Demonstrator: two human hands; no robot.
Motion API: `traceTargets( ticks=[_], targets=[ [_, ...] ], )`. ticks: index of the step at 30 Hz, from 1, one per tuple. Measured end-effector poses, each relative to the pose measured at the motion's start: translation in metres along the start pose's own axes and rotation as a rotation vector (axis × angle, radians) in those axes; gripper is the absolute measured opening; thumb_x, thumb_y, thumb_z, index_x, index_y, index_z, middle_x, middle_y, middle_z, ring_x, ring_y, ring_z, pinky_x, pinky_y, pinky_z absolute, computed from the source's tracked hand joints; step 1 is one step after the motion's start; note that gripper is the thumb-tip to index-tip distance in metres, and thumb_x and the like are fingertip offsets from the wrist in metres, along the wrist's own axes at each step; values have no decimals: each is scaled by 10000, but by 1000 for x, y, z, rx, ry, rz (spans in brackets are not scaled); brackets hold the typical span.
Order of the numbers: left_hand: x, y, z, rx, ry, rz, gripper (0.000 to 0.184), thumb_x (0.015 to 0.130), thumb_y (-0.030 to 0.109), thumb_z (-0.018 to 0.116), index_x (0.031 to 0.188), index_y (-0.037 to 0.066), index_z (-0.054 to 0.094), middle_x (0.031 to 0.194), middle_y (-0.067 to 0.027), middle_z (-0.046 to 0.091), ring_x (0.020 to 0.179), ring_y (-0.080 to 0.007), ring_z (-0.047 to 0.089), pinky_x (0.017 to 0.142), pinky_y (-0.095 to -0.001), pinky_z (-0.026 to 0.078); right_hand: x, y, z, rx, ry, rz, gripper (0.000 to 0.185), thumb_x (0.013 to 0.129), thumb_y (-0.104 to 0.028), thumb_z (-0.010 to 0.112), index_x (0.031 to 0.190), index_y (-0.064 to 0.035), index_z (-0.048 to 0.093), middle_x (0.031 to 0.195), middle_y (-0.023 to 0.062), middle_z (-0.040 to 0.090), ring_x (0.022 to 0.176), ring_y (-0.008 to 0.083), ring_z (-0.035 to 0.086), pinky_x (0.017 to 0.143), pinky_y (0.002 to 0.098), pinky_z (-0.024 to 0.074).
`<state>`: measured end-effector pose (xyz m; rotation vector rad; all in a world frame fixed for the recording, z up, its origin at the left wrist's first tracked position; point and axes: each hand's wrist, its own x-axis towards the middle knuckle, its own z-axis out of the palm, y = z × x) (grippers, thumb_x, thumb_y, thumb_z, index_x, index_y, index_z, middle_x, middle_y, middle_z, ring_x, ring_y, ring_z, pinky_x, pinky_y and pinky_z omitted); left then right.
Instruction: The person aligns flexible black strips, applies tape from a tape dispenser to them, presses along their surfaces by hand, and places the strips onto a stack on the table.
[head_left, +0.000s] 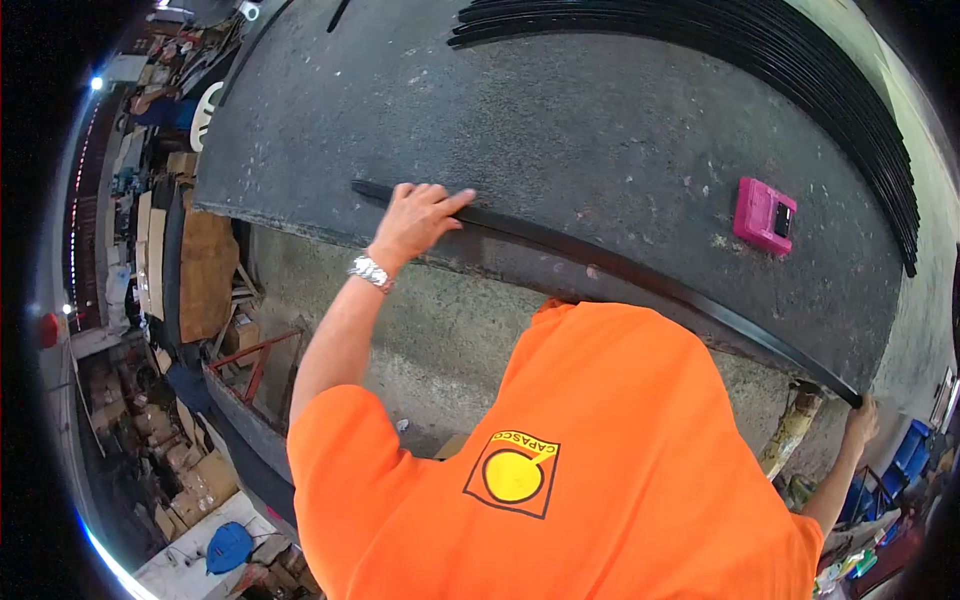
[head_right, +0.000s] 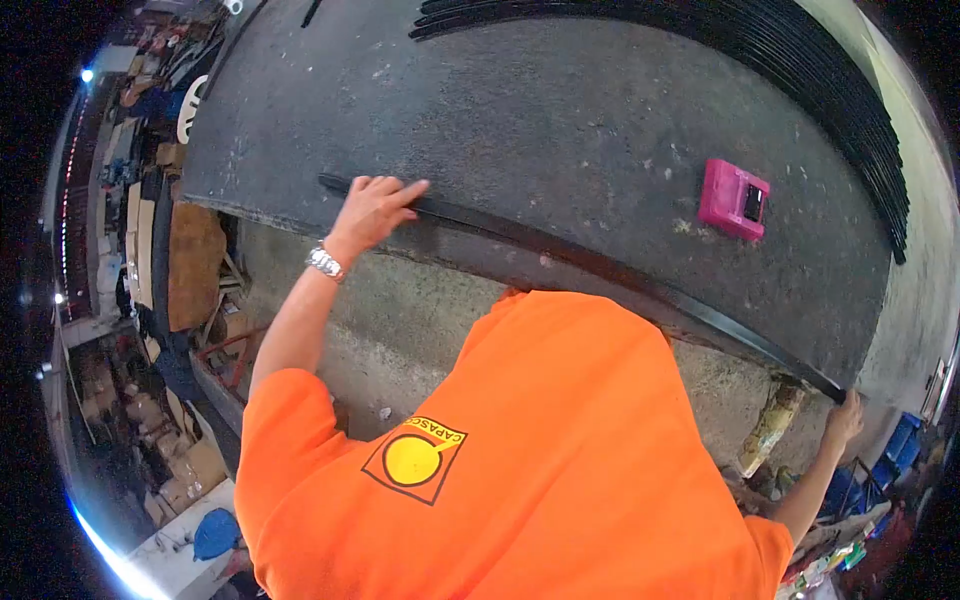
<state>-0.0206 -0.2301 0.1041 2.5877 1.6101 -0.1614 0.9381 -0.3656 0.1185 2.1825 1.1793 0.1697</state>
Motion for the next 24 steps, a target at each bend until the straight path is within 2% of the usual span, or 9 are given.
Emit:
traceTargets(
  ticks=[3,5,8,10,12,15,19,22,24],
  targets=[
    [-19,-42,-20,92,-88,-137,565,839,207,755,1382,227,601,954,-40,625,939,-261,634,852,-460,459,-3,-18,12,84,36,-25,442,931,-181,553,1365,-196,633,1400,55,622,1300,276,568,1038,472,474],
    [-45,-85,-30,205,84,-176,482,830,139,737,1292,248,653,988,-18,660,928,-262,656,776,-449,493,-11,-30,12,187,153,-123,444,879,-107,614,1311,-191,672,1352,77,654,1252,270,603,1035,412,488],
    [-76,-145,-22,562,91,-526,561,840,102,709,1380,208,606,1307,-114,648,1160,-298,645,898,-446,516,-39,-86,-33,214,313,-271,419,805,-55,663,1204,-173,707,1278,72,690,1196,293,630,1023,414,495],
    [-58,-121,-31,649,239,-496,598,836,145,733,1411,185,576,1330,-141,626,1188,-317,630,912,-461,513,-61,-129,-65,340,405,-452,471,711,-75,750,1165,-189,710,1179,53,701,1149,282,630,988,452,471],
    [-13,-82,-27,398,312,-403,567,840,134,732,1388,145,589,1310,-156,630,1184,-332,626,918,-464,514,-92,-177,-98,502,433,-567,508,686,-109,797,1176,-182,686,1143,31,664,1167,267,589,1052,547,364],
    [58,18,-21,-127,377,-115,477,827,79,742,1288,27,632,1251,-198,644,1167,-390,611,961,-489,503,-124,-251,-138,682,520,-694,480,692,-106,805,1147,-171,668,1061,36,641,1108,255,609,1056,559,383],
    [126,168,-13,-440,325,242,552,826,175,783,1349,92,627,1301,-175,641,1217,-367,592,983,-426,470,-144,-332,-190,893,589,-822,294,748,-105,728,1030,-151,655,956,38,614,1021,242,611,1025,538,385],
    [153,205,-4,-643,110,377,520,866,95,727,1375,106,619,1138,-125,679,1021,-312,648,855,-408,491,-141,-371,-221,970,694,-874,176,776,-91,659,943,-145,648,921,35,591,998,231,594,1016,511,364],
    [165,204,-8,-665,219,320,485,848,-19,702,1319,90,664,995,-116,684,871,-293,659,748,-406,511,-135,-380,-237,946,760,-846,175,776,-95,658,946,-137,659,931,29,594,1019,224,582,1016,512,358]
  ],
)
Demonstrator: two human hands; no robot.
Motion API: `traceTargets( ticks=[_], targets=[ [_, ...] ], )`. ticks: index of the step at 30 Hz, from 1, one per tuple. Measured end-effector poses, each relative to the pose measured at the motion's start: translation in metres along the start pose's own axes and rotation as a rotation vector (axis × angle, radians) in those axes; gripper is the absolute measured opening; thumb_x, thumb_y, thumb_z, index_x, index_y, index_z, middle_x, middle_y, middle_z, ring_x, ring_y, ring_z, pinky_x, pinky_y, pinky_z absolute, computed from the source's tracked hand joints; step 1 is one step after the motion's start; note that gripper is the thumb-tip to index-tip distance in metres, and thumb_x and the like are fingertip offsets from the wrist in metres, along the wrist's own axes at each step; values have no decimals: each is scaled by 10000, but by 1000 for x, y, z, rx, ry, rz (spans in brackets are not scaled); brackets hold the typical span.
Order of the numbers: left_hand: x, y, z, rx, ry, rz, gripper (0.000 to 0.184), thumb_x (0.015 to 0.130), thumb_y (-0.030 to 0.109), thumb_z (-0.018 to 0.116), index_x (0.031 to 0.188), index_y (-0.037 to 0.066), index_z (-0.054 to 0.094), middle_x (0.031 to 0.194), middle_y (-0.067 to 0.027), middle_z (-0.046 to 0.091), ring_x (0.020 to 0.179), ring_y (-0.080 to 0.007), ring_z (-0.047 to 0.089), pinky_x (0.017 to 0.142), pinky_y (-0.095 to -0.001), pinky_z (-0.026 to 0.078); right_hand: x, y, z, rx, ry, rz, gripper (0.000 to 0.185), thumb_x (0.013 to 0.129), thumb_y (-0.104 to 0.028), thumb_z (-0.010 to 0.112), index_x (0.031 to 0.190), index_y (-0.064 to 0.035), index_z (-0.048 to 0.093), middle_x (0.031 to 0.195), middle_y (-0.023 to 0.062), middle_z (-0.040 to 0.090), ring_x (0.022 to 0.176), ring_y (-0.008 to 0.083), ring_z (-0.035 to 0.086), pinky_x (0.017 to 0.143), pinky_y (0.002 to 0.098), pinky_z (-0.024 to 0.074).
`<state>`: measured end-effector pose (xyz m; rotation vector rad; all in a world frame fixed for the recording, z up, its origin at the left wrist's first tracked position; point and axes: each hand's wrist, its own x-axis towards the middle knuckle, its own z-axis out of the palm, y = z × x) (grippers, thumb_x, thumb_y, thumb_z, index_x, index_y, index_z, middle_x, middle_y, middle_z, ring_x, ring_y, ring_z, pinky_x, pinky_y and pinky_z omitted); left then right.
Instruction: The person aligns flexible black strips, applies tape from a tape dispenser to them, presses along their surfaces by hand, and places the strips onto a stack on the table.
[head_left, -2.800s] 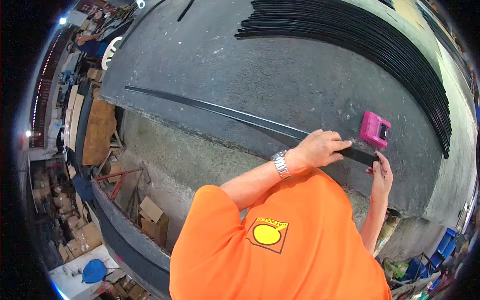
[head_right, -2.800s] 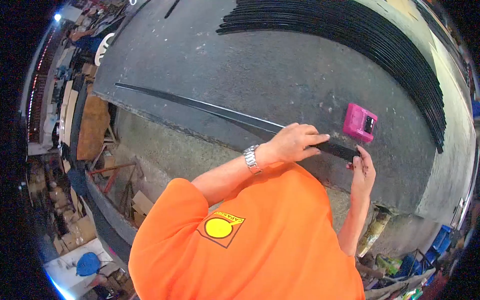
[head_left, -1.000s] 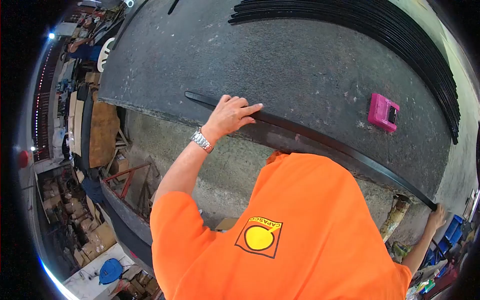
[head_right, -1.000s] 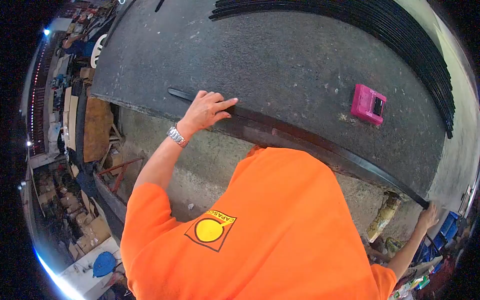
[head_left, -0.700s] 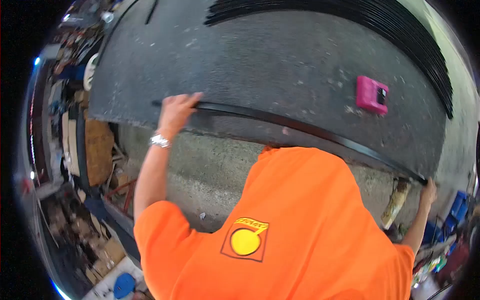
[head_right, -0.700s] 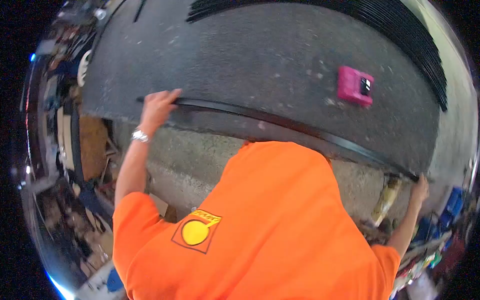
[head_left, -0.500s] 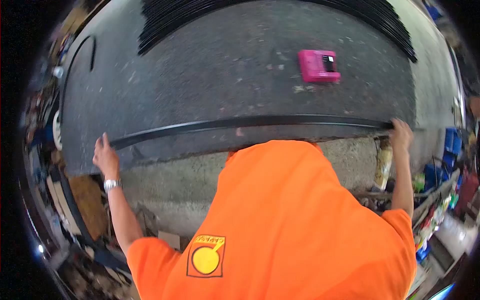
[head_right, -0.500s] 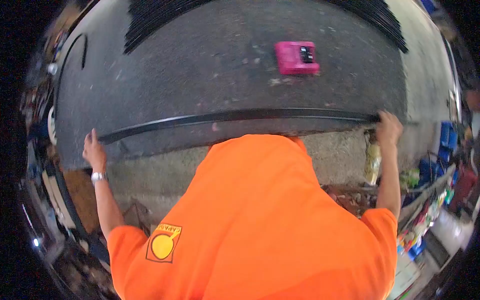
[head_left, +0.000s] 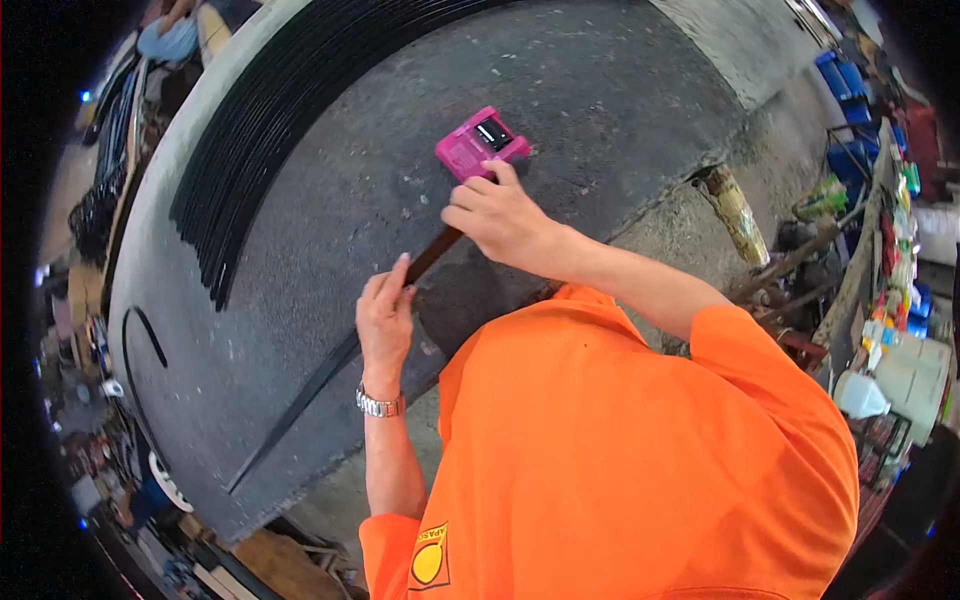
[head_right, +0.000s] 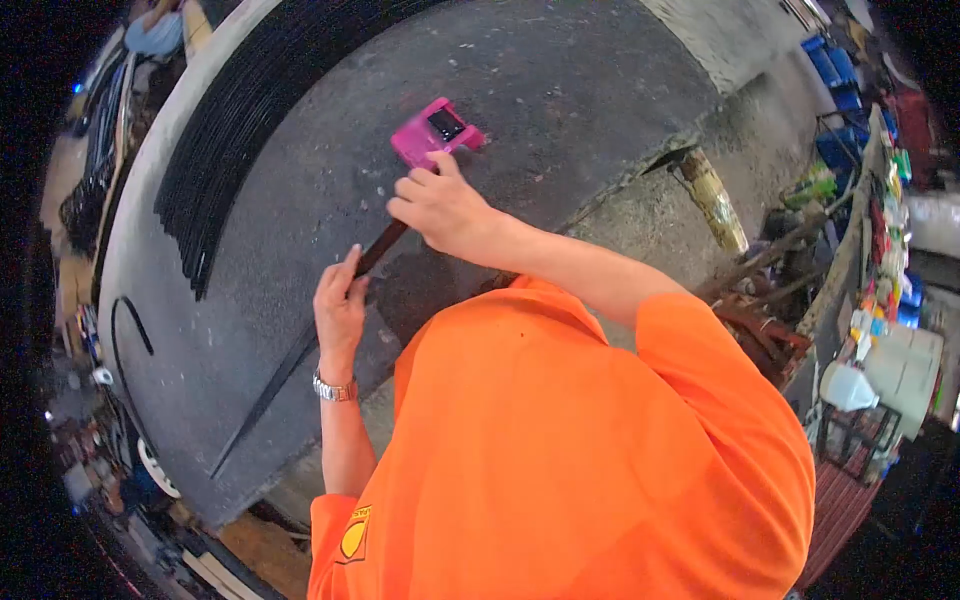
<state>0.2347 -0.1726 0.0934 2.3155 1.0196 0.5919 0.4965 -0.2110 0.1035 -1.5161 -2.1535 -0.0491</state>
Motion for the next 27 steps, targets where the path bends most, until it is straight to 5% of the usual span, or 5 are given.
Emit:
traceTargets(
  ticks=[5,8,9,27],
  targets=[
    [16,-5,-12,224,186,-21,493,820,-79,698,1276,110,706,964,-113,685,840,-276,661,724,-404,523,35,-12,10,-216,226,-71,170,815,-150,634,972,-122,694,937,-2,603,1009,191,550,940,468,385],
    [22,-12,-7,315,226,9,459,840,-58,689,1259,128,721,990,-96,692,874,-267,660,754,-408,523,44,-9,25,-189,37,13,239,831,-148,657,1062,-130,713,1000,-24,602,1015,183,536,893,421,381],
    [25,-15,-5,334,235,25,449,846,-49,688,1256,129,723,996,-93,692,887,-267,659,763,-409,522,47,-6,24,-186,24,14,158,828,-155,659,979,-145,706,954,-19,600,957,183,551,824,389,384],
    [71,-8,18,372,287,92,442,858,-41,650,1253,143,725,1031,-71,683,914,-270,647,800,-411,511,52,37,14,-227,31,80,46,810,-161,659,848,-175,681,889,16,611,902,208,618,812,405,415]
  ],
)
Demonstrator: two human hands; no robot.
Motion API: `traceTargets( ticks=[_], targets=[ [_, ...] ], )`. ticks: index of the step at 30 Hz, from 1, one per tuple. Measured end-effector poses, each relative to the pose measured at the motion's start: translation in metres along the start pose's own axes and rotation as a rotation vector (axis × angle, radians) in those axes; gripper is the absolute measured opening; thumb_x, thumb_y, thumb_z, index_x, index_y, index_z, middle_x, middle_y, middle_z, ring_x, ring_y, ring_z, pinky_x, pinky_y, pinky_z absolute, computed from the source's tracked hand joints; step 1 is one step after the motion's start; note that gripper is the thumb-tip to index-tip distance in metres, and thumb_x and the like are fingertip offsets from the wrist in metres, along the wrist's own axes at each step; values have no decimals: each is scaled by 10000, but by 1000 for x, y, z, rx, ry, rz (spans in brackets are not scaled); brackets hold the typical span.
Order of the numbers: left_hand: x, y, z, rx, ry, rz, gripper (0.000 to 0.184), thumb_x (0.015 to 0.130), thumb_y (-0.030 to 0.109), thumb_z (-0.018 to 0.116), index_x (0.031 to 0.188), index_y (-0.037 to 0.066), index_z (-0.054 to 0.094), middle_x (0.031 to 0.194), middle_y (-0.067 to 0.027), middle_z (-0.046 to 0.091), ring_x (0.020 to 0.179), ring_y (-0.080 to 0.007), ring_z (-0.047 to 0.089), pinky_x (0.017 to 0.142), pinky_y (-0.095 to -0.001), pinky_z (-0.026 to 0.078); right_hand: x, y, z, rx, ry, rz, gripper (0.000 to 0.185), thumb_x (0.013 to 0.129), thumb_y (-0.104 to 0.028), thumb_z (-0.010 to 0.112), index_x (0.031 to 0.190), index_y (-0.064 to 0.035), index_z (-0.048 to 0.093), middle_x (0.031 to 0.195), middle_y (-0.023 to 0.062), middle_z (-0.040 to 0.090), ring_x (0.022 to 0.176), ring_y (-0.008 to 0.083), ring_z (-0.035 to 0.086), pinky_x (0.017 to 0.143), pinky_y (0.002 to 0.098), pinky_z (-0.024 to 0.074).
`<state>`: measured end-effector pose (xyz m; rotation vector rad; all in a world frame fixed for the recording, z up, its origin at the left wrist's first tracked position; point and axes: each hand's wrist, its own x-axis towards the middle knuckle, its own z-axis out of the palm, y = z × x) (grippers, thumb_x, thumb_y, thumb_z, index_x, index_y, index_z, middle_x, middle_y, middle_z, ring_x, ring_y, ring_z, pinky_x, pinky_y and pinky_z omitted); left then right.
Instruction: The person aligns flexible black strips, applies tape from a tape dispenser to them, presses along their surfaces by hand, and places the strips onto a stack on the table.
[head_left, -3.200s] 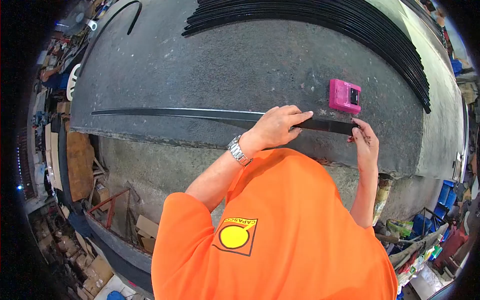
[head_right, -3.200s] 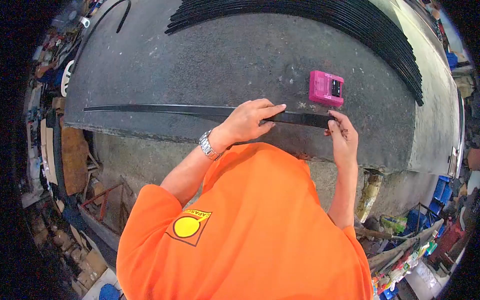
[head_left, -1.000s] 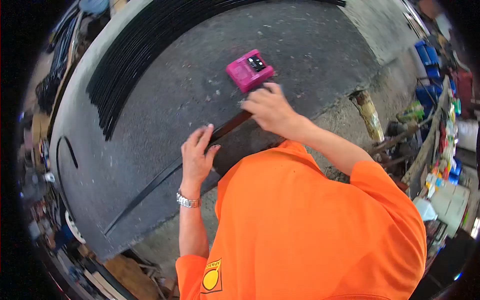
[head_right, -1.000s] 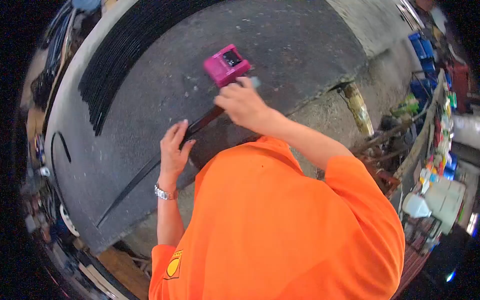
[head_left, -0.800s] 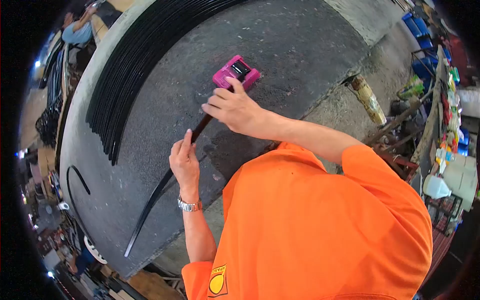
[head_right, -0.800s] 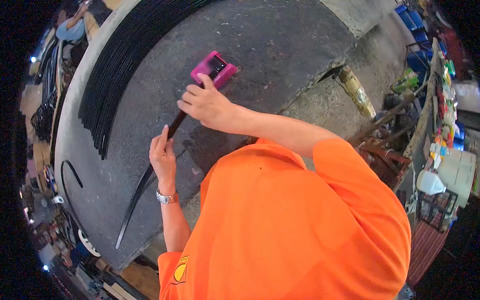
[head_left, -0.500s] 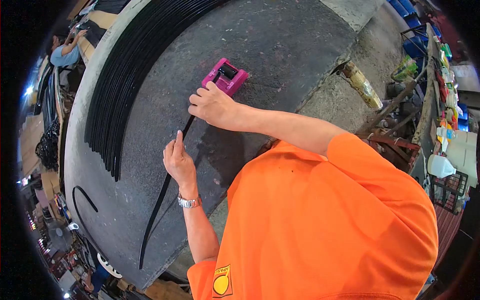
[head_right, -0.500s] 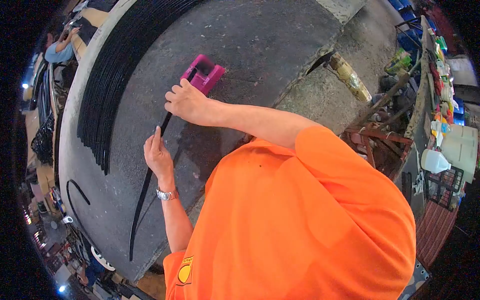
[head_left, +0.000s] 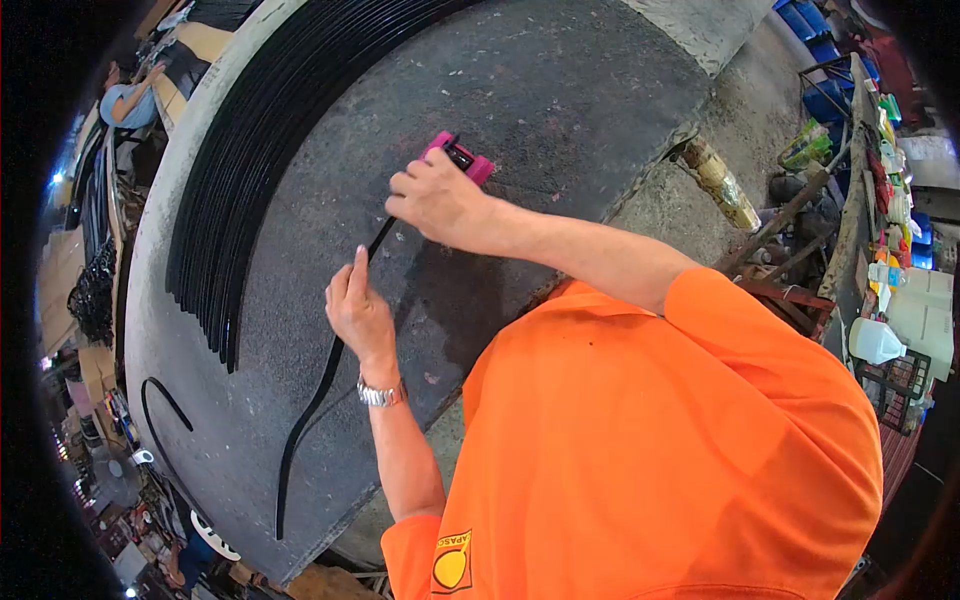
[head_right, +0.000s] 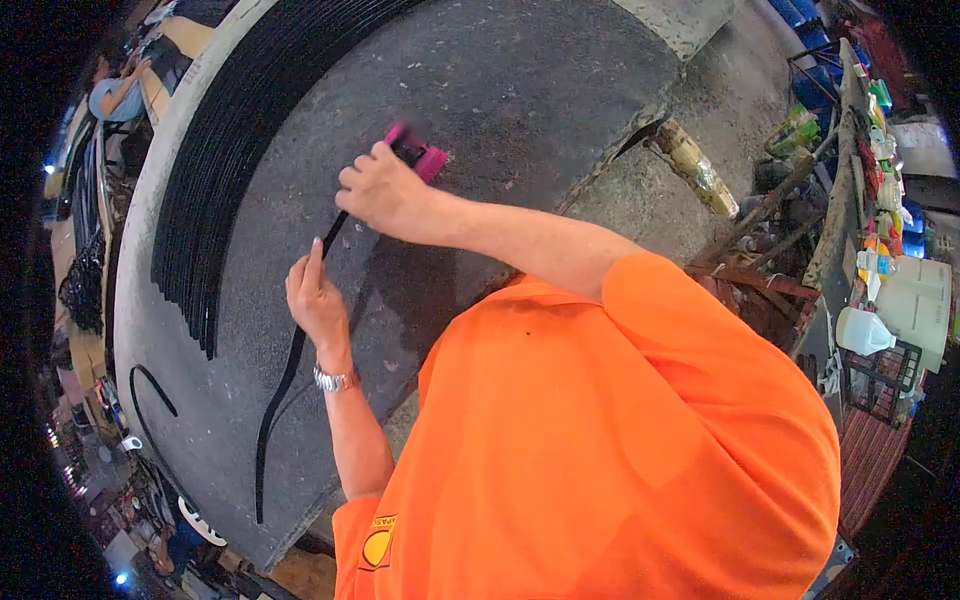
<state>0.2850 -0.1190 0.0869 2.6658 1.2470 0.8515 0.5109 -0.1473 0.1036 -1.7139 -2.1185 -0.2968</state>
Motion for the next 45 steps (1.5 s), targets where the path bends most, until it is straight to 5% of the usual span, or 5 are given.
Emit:
traceTargets(
  ticks=[17,22,31,34,45],
  targets=[
    [30,14,46,12,-54,110,388,896,13,617,1238,158,728,1032,-51,686,920,-256,640,788,-395,496,-4,27,11,-63,-57,-74,66,826,-204,649,869,-193,698,875,-12,640,893,179,622,812,393,409],
    [56,52,71,-90,33,57,206,896,94,699,1099,93,739,972,-77,716,879,-266,681,764,-389,543,-10,85,0,-37,-58,-34,85,833,-189,649,899,-201,702,904,-6,662,915,191,644,826,409,417],
    [73,78,67,-20,-58,-54,166,905,169,710,1037,83,763,926,-80,739,814,-271,710,713,-377,560,-53,212,-39,-197,-129,52,208,781,-131,713,973,-200,678,960,6,674,970,213,660,848,466,427],
    [76,81,66,15,-84,-77,177,912,208,710,1028,90,771,922,-78,743,799,-279,715,704,-379,561,-74,259,-54,-208,-120,135,142,900,-126,614,979,-219,688,947,-21,669,994,201,645,872,450,415],
    [90,101,65,89,-167,-158,223,901,258,737,1024,79,785,954,-135,757,838,-307,734,743,-385,563,-175,452,-121,-490,-213,412,156,1006,-237,565,1147,-243,633,1119,-17,675,1133,242,633,903,493,443]
  ],
)
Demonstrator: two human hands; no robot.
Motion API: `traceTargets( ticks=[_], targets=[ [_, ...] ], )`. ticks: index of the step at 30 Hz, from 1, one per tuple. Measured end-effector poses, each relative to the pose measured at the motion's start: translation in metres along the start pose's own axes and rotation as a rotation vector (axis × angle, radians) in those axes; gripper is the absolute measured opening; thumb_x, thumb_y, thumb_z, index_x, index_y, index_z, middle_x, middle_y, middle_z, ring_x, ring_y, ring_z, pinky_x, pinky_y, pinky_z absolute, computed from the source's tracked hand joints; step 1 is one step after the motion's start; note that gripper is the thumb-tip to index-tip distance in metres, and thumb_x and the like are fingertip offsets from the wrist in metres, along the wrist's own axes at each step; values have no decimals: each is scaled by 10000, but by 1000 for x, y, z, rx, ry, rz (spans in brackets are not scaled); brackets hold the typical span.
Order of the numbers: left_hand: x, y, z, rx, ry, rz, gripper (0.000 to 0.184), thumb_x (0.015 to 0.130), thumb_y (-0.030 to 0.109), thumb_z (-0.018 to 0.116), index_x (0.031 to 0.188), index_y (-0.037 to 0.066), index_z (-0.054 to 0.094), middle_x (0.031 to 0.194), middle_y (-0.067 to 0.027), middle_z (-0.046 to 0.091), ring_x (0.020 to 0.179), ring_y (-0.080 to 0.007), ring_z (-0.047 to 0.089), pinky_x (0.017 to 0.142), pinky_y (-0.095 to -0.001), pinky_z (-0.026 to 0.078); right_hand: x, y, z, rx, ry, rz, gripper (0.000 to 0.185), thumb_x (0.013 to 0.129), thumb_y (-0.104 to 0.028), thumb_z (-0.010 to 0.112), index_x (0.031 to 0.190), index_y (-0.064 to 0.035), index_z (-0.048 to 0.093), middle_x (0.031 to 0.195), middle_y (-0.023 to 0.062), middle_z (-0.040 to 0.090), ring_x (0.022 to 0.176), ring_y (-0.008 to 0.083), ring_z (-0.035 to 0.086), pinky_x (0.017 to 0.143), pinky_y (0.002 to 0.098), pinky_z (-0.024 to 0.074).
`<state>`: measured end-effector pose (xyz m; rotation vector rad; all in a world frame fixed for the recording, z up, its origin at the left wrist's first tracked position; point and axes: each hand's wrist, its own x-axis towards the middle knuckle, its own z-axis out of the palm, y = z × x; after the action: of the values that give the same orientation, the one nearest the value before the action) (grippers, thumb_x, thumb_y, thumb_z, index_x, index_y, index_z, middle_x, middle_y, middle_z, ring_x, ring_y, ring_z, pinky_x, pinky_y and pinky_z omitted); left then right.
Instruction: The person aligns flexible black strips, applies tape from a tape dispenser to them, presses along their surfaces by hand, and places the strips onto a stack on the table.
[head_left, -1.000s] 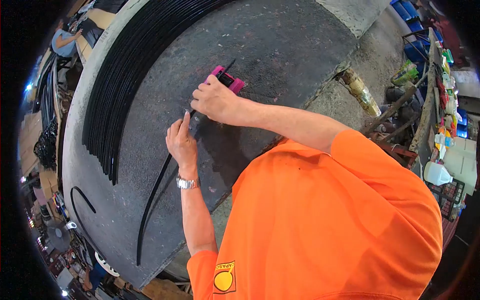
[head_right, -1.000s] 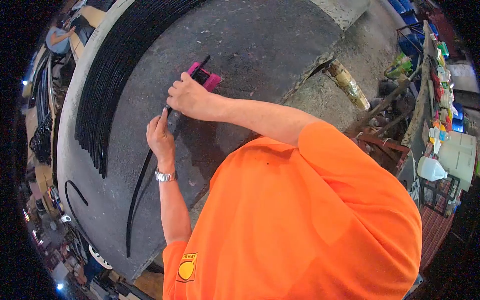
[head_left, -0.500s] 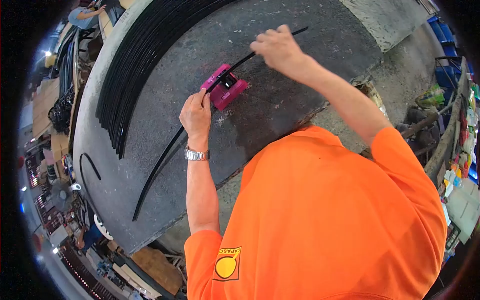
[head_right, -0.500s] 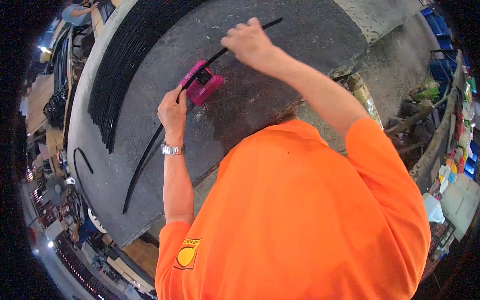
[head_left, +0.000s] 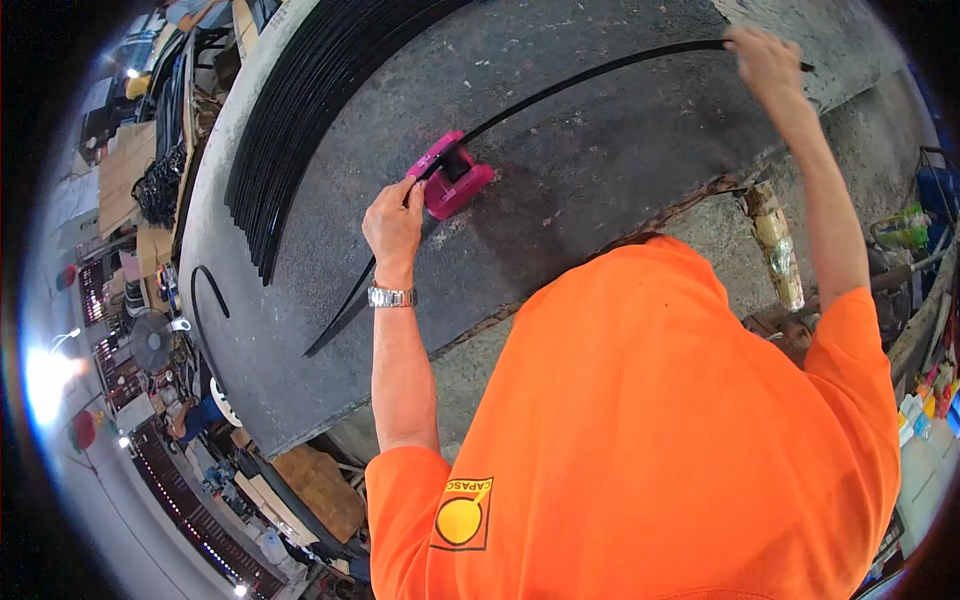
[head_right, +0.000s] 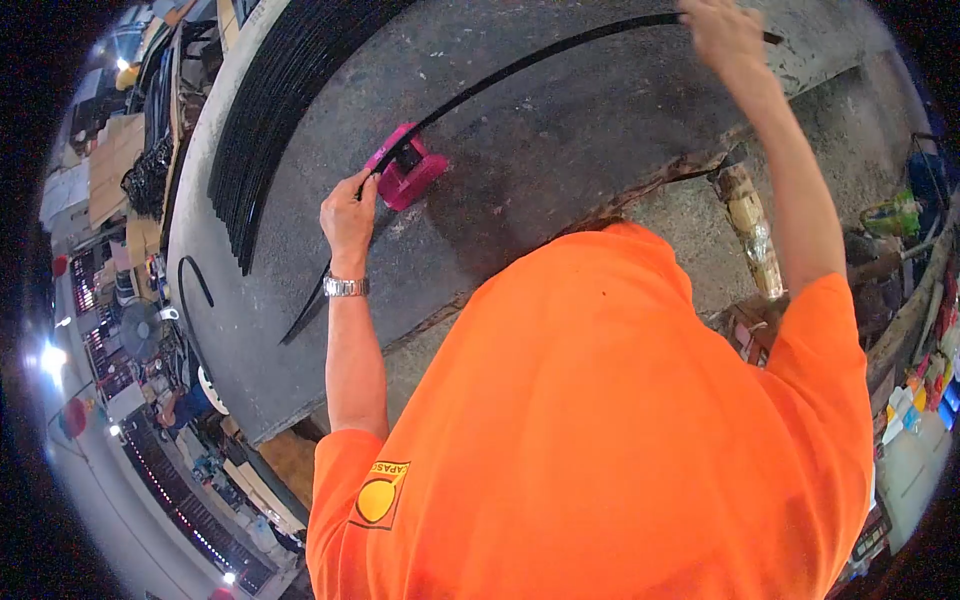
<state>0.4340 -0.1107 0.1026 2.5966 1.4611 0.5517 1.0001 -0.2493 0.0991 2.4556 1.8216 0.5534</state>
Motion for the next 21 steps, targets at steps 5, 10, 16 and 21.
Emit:
traceTargets(
  ticks=[5,10,16,21],
  targets=[
    [5,2,4,17,18,29,221,905,294,724,988,99,782,899,-101,746,790,-311,713,701,-405,552,-4,100,8,-187,-124,165,229,1042,-365,494,1208,-249,602,1210,-27,669,1194,242,620,915,513,448],
    [9,8,6,50,-4,16,218,906,308,719,976,111,783,899,-105,745,794,-319,711,706,-421,550,-11,208,16,-325,-293,322,336,1046,-398,458,1353,-309,562,1354,-4,625,1265,277,589,983,545,455],
    [14,15,5,100,-64,-14,235,913,329,708,962,112,783,888,-109,742,790,-321,709,702,-425,550,-27,299,-7,-433,-468,655,378,1055,-383,461,1418,-293,514,1430,14,584,1290,258,578,986,443,493],
    [19,18,2,160,-117,-49,239,913,345,704,966,128,788,879,-111,740,793,-321,709,708,-430,550,-56,348,-39,-380,-292,748,311,973,-368,563,1244,-250,661,1253,59,688,1141,285,661,927,460,496]
  ],
)
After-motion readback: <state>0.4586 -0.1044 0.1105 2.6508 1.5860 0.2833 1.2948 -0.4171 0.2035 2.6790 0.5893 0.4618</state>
